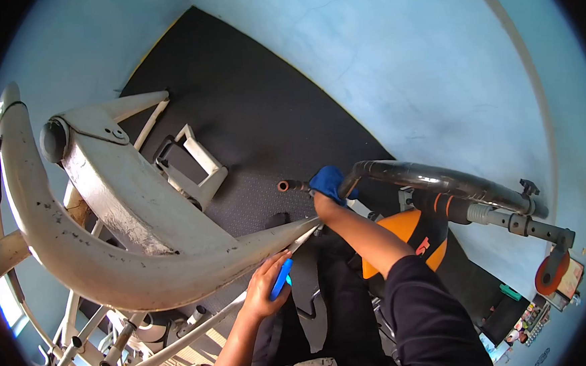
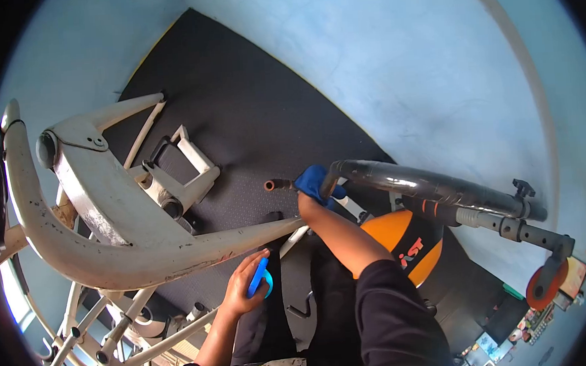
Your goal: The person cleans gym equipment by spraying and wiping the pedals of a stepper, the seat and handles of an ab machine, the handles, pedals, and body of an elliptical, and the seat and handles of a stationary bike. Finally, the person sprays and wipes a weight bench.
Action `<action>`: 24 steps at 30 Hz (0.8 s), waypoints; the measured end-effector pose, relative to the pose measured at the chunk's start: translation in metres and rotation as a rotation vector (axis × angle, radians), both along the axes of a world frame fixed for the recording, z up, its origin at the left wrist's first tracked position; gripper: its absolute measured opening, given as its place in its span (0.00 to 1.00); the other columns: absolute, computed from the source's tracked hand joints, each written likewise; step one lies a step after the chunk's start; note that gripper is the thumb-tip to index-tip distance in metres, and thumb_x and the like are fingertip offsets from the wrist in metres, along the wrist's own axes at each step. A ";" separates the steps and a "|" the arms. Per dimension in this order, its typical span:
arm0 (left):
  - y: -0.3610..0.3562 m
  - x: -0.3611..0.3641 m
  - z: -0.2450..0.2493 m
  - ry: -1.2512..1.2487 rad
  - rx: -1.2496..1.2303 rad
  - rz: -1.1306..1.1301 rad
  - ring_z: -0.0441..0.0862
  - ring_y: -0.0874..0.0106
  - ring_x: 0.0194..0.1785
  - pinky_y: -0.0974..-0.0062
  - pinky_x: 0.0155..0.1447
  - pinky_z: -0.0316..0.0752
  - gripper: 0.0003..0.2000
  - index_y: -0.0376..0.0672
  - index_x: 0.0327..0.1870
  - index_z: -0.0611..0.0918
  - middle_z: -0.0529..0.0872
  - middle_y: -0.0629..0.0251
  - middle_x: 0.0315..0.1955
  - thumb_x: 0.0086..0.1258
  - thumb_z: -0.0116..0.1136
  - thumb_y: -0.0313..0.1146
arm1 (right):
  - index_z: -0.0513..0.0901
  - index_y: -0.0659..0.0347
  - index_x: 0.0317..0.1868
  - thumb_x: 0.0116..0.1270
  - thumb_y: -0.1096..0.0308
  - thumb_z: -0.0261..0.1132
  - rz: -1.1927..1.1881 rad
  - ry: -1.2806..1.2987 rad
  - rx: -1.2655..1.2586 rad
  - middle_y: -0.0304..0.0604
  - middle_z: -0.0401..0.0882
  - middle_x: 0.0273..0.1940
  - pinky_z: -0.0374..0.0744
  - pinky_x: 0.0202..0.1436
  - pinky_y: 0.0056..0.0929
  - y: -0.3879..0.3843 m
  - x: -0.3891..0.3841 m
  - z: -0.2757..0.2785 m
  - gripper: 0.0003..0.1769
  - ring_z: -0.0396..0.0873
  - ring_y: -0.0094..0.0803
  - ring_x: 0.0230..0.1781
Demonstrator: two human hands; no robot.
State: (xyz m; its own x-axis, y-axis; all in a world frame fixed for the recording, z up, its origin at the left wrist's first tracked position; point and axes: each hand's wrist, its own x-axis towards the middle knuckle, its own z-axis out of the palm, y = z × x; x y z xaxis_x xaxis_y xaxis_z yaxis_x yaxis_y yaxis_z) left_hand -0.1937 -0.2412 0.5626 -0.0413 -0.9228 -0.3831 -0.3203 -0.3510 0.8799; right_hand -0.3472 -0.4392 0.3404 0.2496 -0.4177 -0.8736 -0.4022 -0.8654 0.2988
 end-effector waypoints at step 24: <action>-0.062 0.010 0.127 0.125 -0.419 -0.433 0.80 0.47 0.64 0.60 0.67 0.75 0.32 0.36 0.64 0.79 0.83 0.45 0.59 0.52 0.64 0.25 | 0.66 0.57 0.77 0.61 0.79 0.59 -0.694 -1.039 -1.180 0.46 0.70 0.74 0.71 0.71 0.47 0.020 -0.231 0.425 0.40 0.68 0.45 0.74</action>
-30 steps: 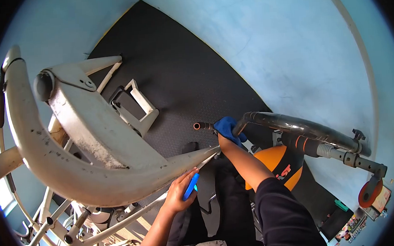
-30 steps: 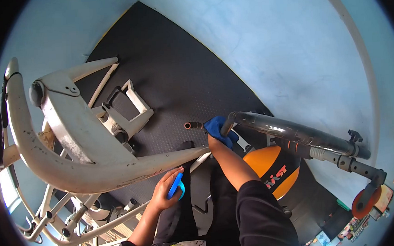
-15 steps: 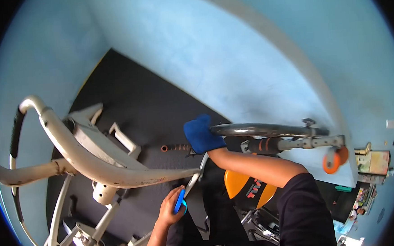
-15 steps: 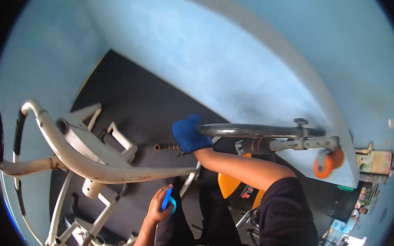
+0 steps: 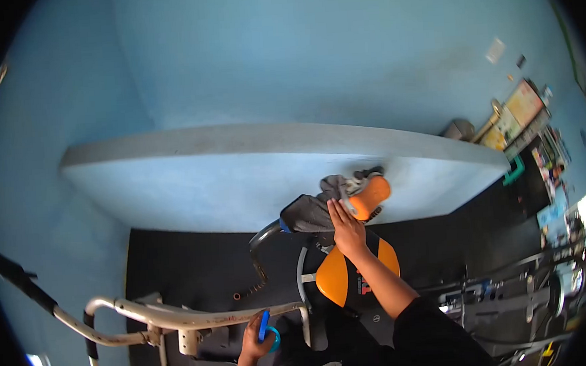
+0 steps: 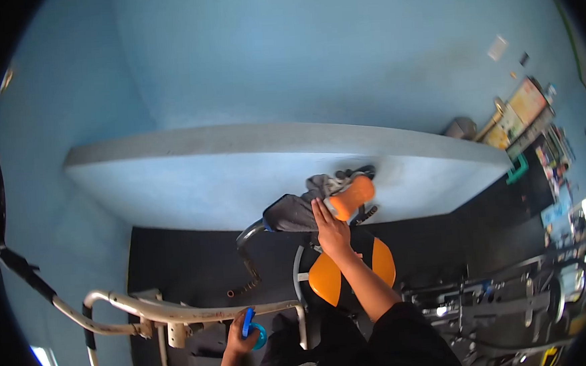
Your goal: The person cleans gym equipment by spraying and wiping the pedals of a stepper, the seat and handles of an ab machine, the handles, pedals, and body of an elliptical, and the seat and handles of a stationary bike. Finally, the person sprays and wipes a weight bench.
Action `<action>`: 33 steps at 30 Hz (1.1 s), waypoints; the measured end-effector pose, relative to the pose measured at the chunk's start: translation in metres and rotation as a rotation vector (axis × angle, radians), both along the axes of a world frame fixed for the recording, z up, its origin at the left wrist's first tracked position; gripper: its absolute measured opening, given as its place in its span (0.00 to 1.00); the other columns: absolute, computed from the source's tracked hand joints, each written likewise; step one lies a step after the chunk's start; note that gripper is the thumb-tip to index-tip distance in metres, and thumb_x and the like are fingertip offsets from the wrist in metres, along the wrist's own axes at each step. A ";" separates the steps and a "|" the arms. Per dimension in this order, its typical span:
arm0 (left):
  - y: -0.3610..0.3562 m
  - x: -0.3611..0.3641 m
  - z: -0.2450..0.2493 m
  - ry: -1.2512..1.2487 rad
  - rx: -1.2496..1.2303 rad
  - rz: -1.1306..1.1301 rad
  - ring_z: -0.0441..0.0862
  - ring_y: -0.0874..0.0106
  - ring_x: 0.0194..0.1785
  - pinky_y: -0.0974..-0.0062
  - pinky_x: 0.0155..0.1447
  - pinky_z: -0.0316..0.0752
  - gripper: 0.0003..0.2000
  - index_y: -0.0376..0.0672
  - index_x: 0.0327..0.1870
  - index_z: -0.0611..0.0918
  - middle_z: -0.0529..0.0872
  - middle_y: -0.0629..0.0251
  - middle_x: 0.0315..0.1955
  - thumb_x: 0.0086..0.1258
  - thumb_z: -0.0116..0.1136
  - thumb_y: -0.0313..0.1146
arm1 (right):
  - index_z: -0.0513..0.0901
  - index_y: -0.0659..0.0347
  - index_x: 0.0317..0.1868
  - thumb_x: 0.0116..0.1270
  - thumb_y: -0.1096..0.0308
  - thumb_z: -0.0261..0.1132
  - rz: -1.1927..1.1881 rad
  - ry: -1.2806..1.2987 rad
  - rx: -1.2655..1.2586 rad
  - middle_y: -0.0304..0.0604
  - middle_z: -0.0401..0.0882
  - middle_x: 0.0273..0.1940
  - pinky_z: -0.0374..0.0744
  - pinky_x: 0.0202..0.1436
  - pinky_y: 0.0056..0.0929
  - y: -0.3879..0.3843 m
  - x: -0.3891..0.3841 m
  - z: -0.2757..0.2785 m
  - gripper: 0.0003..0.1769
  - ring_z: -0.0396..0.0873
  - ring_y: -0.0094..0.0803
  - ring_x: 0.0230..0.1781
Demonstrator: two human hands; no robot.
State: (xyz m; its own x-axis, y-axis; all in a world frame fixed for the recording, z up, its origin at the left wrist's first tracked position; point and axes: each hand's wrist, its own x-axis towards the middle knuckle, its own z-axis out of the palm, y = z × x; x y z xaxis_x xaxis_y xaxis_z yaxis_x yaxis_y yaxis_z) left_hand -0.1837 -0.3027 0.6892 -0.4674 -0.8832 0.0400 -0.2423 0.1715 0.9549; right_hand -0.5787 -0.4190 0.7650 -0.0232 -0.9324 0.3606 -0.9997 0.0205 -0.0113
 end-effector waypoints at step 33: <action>0.106 -0.303 0.134 0.093 -0.091 -1.727 0.82 0.61 0.62 0.68 0.66 0.74 0.29 0.45 0.64 0.81 0.79 0.60 0.63 0.55 0.62 0.24 | 0.70 0.64 0.73 0.68 0.81 0.52 -0.854 -1.832 -0.537 0.47 0.77 0.64 0.72 0.71 0.32 0.455 0.140 0.023 0.31 0.74 0.32 0.66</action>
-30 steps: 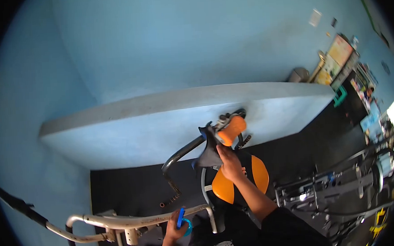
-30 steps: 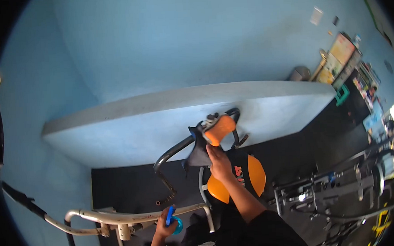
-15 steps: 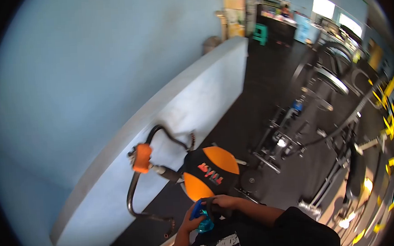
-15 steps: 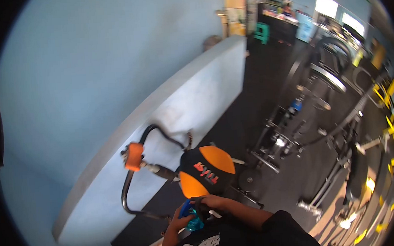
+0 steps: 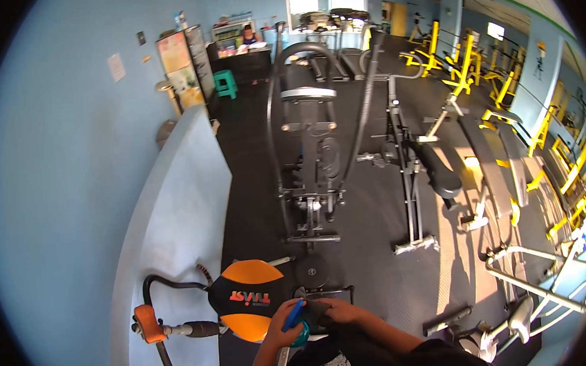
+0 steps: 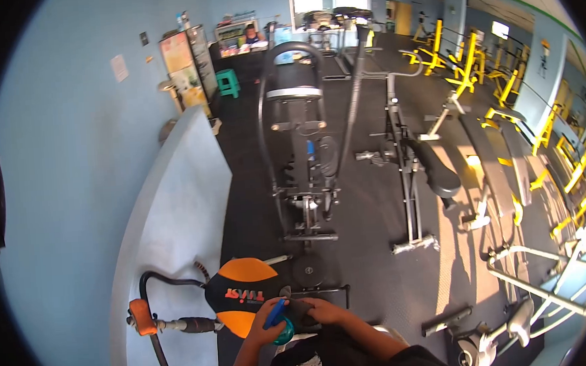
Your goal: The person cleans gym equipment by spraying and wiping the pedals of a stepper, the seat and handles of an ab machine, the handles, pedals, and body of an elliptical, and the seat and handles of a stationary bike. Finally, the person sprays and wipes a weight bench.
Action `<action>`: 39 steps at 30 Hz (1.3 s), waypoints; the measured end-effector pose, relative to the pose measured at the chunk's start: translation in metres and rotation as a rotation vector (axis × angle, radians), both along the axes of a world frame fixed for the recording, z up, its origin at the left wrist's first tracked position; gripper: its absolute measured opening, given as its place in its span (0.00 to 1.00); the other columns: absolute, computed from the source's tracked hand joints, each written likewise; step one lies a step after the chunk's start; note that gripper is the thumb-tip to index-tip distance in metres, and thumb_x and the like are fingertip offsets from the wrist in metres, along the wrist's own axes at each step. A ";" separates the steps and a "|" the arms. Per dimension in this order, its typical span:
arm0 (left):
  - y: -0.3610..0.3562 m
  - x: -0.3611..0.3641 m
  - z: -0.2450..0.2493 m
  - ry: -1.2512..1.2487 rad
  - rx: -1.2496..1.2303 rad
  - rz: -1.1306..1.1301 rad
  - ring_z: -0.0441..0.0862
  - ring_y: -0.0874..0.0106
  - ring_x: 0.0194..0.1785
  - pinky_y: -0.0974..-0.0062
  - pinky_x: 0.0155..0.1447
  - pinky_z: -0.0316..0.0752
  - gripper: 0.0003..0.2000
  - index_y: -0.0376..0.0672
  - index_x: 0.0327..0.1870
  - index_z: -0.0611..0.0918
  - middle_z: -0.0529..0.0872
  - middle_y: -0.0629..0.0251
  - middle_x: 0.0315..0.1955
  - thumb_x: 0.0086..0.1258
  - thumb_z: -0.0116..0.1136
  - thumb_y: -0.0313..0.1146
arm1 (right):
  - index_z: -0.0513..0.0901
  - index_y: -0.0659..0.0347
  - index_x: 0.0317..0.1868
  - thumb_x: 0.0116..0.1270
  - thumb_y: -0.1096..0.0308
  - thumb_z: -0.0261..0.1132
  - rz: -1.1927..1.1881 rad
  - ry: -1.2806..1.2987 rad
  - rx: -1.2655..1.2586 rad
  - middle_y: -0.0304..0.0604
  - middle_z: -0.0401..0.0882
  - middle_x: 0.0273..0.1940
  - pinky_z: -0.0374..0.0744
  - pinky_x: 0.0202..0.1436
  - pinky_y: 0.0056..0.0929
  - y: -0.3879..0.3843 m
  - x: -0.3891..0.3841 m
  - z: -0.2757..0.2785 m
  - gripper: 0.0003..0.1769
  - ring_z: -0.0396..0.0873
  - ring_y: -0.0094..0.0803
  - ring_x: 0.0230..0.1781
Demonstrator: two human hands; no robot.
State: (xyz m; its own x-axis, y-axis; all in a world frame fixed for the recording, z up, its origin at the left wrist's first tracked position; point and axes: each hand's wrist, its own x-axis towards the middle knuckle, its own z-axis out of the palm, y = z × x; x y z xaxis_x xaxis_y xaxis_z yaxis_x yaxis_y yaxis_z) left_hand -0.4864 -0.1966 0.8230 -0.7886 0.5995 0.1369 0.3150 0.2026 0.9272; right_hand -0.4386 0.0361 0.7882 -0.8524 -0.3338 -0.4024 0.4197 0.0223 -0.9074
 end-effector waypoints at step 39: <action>0.575 -0.073 0.026 -0.102 -0.065 -0.960 0.75 0.61 0.68 0.63 0.70 0.69 0.31 0.42 0.69 0.77 0.74 0.61 0.67 0.60 0.62 0.32 | 0.85 0.68 0.52 0.71 0.47 0.68 -0.927 -0.212 -0.204 0.46 0.87 0.41 0.81 0.48 0.30 0.508 0.015 -0.024 0.28 0.85 0.32 0.41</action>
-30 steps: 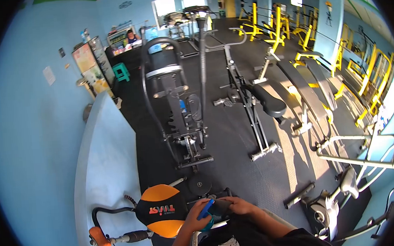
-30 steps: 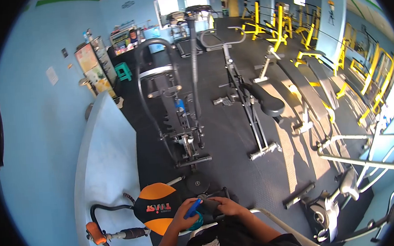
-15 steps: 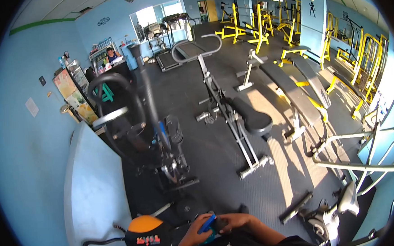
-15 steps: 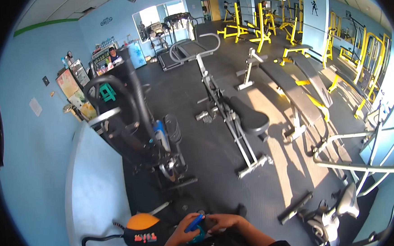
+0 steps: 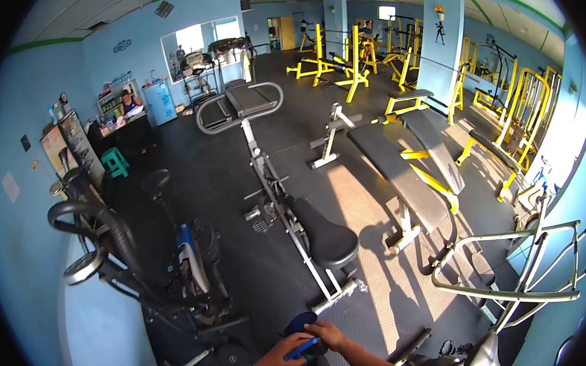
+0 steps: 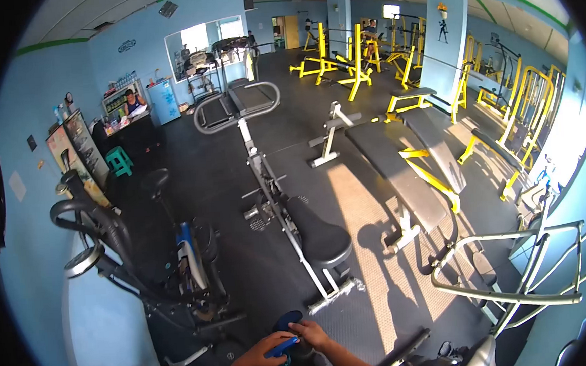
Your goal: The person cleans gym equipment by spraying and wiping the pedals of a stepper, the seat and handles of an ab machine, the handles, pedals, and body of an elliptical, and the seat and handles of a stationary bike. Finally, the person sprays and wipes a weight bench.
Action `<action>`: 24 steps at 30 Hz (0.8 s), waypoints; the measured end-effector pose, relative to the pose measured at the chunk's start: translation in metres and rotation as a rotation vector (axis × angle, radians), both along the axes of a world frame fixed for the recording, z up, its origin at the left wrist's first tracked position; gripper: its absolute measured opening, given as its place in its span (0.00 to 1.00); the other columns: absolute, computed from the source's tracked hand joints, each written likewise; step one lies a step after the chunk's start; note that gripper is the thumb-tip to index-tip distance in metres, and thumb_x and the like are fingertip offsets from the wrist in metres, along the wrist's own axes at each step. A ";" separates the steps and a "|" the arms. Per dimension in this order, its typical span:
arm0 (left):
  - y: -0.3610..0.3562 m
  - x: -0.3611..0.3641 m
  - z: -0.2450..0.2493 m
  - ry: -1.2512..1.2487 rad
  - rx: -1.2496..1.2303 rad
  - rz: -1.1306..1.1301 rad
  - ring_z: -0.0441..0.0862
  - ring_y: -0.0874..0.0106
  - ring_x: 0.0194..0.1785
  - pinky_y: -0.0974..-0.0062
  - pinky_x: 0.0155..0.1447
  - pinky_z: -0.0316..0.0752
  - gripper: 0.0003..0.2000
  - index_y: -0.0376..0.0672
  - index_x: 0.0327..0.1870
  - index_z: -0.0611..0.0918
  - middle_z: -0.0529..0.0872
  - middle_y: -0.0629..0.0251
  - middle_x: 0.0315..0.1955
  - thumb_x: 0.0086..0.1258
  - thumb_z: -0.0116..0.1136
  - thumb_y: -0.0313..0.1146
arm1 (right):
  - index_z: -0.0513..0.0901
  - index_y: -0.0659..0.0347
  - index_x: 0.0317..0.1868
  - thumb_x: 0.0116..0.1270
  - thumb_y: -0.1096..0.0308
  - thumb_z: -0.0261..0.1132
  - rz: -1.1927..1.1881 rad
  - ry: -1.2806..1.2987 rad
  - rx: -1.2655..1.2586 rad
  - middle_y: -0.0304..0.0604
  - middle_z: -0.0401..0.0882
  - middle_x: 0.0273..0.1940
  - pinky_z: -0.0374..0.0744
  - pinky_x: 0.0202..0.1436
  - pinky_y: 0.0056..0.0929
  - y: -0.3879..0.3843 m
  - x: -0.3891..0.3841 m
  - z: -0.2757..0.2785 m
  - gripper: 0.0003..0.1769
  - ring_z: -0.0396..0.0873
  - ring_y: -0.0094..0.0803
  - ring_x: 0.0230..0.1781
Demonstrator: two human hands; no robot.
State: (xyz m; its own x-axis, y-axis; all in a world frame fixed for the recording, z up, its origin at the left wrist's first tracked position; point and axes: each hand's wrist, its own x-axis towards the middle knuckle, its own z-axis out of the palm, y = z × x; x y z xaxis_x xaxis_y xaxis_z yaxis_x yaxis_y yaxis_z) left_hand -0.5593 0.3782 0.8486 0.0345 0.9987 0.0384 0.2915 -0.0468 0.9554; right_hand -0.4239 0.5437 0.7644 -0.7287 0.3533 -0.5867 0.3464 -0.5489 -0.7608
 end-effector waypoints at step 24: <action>0.175 -0.372 0.005 0.114 0.123 0.532 0.68 0.48 0.72 0.54 0.74 0.64 0.30 0.41 0.65 0.81 0.66 0.44 0.70 0.57 0.64 0.35 | 0.83 0.70 0.46 0.68 0.70 0.56 0.184 0.161 0.486 0.40 0.83 0.33 0.78 0.38 0.32 0.206 -0.432 0.054 0.13 0.79 0.26 0.33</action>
